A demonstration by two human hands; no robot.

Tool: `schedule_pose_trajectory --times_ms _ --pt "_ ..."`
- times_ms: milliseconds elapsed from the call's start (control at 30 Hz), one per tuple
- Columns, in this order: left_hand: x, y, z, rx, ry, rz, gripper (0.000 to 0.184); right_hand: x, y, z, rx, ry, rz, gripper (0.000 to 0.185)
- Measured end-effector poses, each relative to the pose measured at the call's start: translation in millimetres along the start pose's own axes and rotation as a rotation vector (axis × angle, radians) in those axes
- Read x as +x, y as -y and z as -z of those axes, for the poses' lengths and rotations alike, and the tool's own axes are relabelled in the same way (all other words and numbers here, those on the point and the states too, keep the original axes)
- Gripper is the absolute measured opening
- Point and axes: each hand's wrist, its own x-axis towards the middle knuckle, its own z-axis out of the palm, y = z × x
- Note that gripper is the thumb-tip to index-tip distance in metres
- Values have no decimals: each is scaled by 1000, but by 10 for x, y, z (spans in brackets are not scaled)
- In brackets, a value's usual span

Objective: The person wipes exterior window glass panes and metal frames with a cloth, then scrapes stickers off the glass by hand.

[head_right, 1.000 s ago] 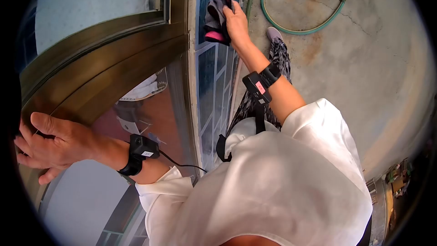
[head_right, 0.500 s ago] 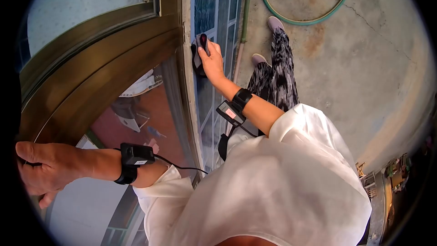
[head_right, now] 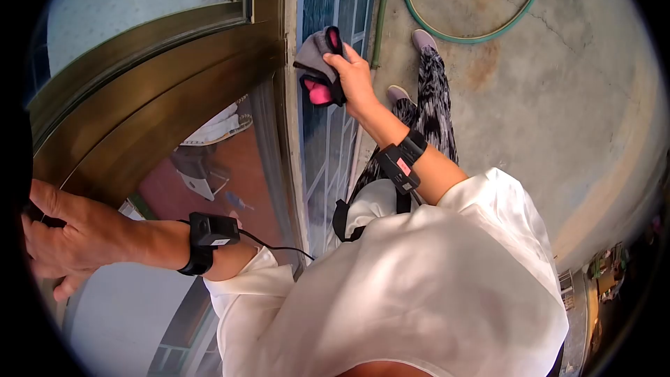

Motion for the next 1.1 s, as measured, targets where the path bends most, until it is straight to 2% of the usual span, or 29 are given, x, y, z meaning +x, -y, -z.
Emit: schedule_pose_trajectory --times_ms 33,100,167,233,267,300,333,367,433,500,600,633,733,800,833,867,900,967,1033,1100 --pt "-8 33 9 21 24 4 59 164 11 52 6 -30 67 26" --pt "-24 65 -13 52 26 -14 61 730 -489 322 -299 -82 153 32" --pt "-21 31 14 83 38 -39 63 714 -733 144 -613 -134 317 43" --pt "16 -96 18 62 68 -13 67 423 -745 -7 -645 -158 179 61" --pt "37 -119 10 60 63 -11 67 283 -807 44 -696 -97 136 65" --pt "73 -121 19 98 113 -4 68 151 -904 111 -576 -66 9 72" --pt "98 -122 21 137 157 13 69 92 -1000 179 -592 -7 3 76" --pt "124 -116 22 132 145 26 69 6 -871 60 -581 -55 -48 76" --pt "156 -151 83 177 151 24 67 214 -633 -139 -396 -104 38 75" --pt "162 -262 95 201 156 21 65 727 -30 -376 -424 9 411 73" --pt "124 -289 67 254 143 43 61 1664 652 -540 -188 93 324 70" --pt "110 -295 65 265 161 59 61 1812 766 -620 -210 -8 315 70" --pt "88 -299 102 271 182 81 63 1849 512 -486 -295 -40 349 69" --pt "128 -345 151 213 297 41 49 1369 -74 -220 -425 -36 331 69" --pt "152 -357 157 208 282 49 49 1082 -299 -136 -486 -35 331 70" --pt "188 -380 176 178 340 83 55 673 -458 -87 -503 -22 176 67" --pt "193 -390 189 145 399 118 61 447 -765 41 -534 47 177 65" --pt "202 -399 170 154 371 91 58 325 -762 0 -564 81 203 64" --pt "230 -412 163 197 392 59 59 771 -331 -155 -565 52 296 66" --pt "241 -426 166 229 378 84 59 1478 388 -409 -545 65 519 68"
